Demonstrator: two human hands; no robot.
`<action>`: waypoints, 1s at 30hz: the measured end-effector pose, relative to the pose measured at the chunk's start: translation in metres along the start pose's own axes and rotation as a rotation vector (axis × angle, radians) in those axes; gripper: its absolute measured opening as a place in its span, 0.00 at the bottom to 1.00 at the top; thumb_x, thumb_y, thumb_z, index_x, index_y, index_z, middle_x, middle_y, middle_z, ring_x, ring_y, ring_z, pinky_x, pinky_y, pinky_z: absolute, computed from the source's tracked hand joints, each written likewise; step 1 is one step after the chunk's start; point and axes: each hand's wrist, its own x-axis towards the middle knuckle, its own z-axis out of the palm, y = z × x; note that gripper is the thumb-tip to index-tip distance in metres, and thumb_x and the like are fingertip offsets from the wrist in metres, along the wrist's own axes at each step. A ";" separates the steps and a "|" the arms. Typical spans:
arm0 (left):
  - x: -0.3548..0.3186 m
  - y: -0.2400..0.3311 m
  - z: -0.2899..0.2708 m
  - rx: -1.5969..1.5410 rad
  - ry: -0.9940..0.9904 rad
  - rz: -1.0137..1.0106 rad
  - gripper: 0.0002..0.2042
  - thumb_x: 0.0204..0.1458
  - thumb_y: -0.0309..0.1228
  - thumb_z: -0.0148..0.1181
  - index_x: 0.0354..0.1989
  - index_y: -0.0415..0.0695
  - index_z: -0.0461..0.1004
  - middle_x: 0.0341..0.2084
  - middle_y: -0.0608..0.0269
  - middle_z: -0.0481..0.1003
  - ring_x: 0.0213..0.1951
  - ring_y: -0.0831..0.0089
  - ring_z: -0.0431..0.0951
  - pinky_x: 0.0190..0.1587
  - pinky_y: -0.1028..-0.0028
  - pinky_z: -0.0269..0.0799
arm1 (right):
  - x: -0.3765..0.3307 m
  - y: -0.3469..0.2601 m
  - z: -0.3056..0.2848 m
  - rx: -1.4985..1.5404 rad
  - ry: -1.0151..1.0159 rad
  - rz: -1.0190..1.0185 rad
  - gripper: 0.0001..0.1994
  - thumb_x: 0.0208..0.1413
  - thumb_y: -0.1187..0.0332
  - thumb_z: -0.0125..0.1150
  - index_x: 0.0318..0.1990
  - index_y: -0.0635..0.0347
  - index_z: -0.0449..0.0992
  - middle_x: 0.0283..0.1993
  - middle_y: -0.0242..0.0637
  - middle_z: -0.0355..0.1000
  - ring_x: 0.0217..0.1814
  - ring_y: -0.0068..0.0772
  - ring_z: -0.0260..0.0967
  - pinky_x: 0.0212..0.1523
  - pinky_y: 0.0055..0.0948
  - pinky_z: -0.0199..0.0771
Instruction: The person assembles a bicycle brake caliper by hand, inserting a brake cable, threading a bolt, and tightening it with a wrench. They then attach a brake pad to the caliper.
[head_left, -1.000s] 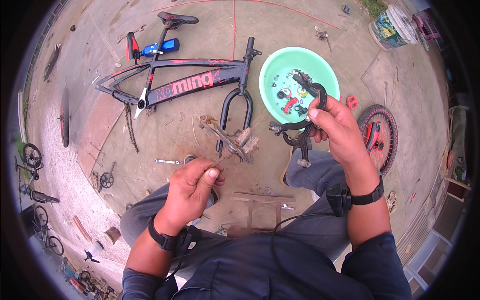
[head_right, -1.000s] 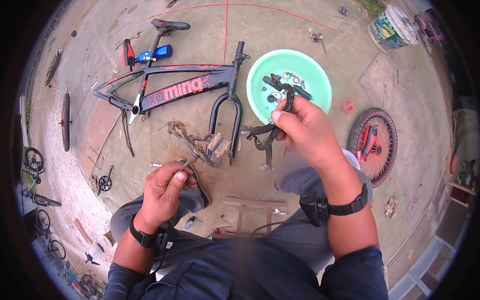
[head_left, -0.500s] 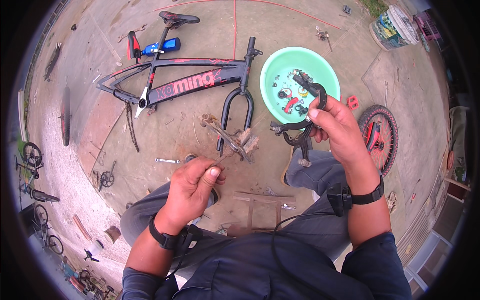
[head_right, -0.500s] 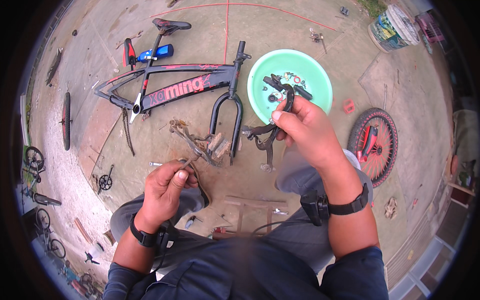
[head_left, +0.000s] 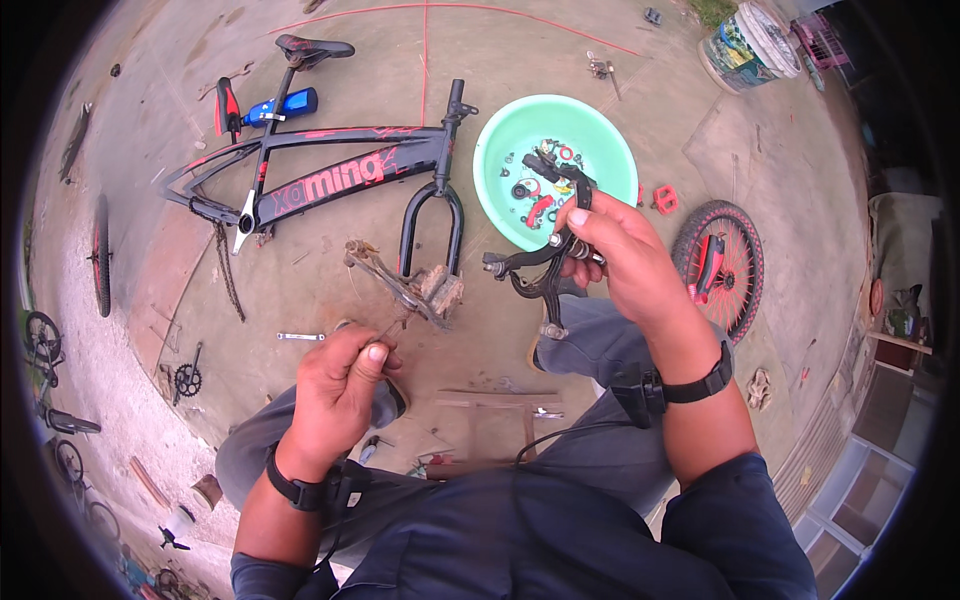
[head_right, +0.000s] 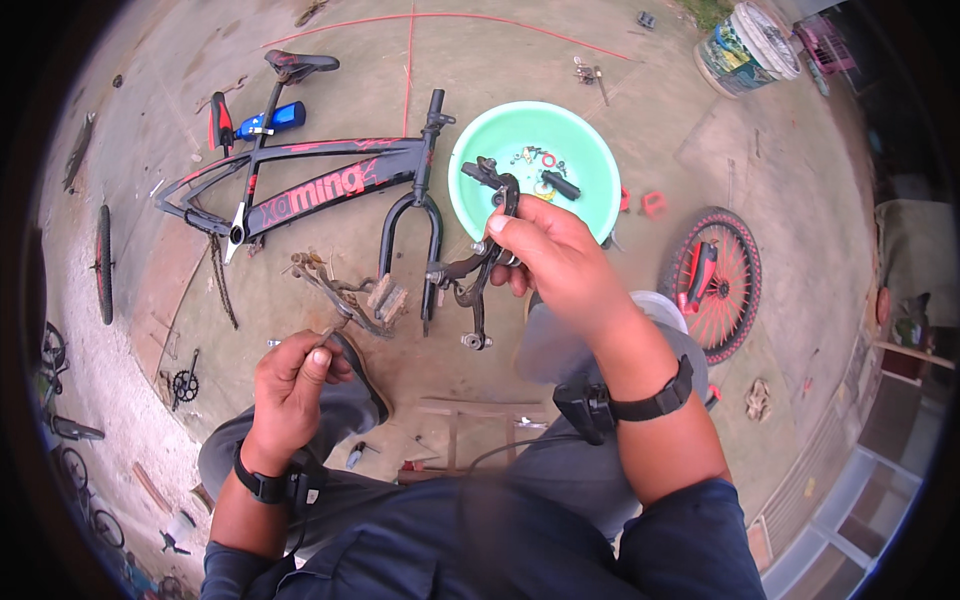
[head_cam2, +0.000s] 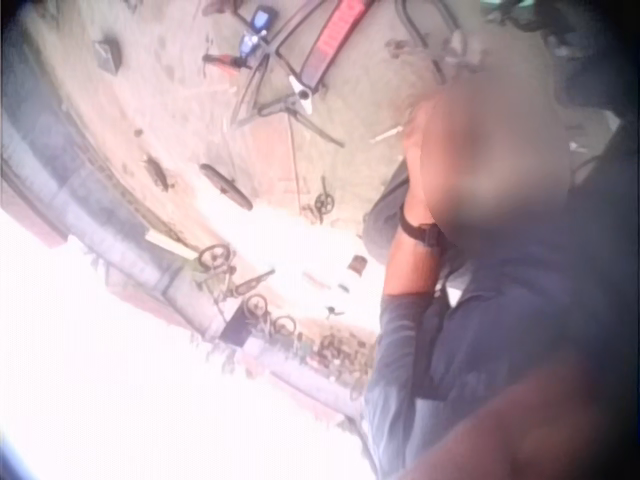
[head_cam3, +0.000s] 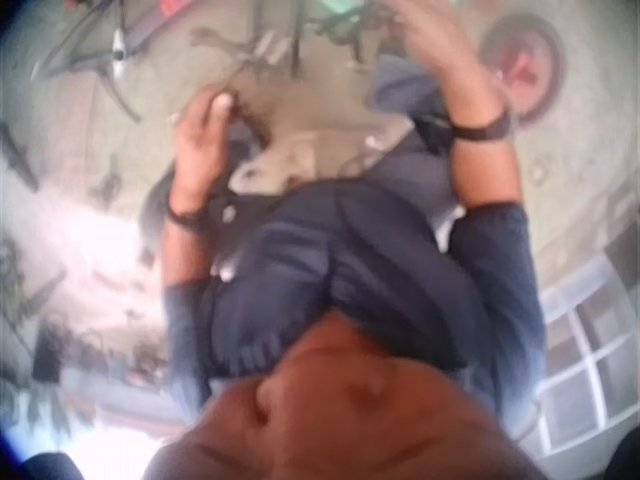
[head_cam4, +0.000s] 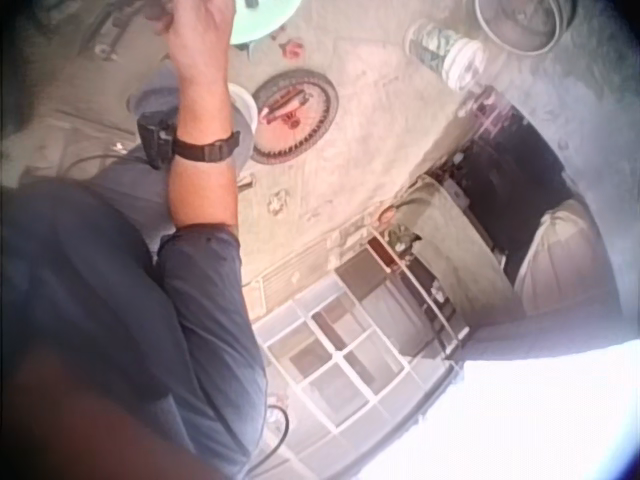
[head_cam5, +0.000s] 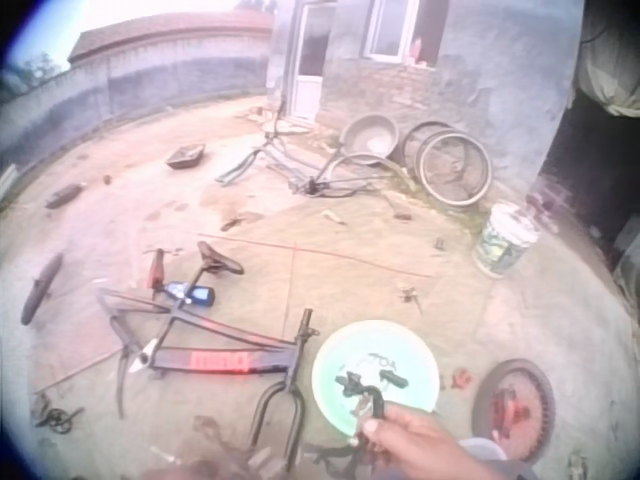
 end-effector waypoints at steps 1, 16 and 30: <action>-0.001 0.001 0.001 -0.020 0.012 -0.021 0.10 0.70 0.30 0.55 0.42 0.35 0.77 0.30 0.60 0.79 0.33 0.72 0.82 0.37 0.73 0.78 | 0.000 0.000 0.000 0.007 0.004 0.009 0.14 0.69 0.55 0.53 0.44 0.56 0.76 0.32 0.26 0.73 0.28 0.15 0.68 0.28 0.17 0.62; 0.019 -0.038 -0.004 0.096 0.075 -0.246 0.15 0.72 0.34 0.52 0.36 0.34 0.76 0.25 0.59 0.79 0.28 0.73 0.81 0.33 0.72 0.76 | 0.002 0.001 -0.002 0.016 0.013 0.013 0.17 0.70 0.54 0.53 0.45 0.57 0.79 0.32 0.29 0.75 0.27 0.17 0.69 0.26 0.18 0.62; 0.028 -0.168 -0.002 0.666 -0.247 -0.476 0.18 0.67 0.40 0.52 0.34 0.36 0.78 0.25 0.49 0.81 0.28 0.56 0.82 0.35 0.58 0.77 | -0.035 -0.024 -0.085 0.128 0.447 -0.241 0.19 0.72 0.55 0.50 0.44 0.63 0.77 0.31 0.34 0.74 0.25 0.22 0.66 0.25 0.22 0.61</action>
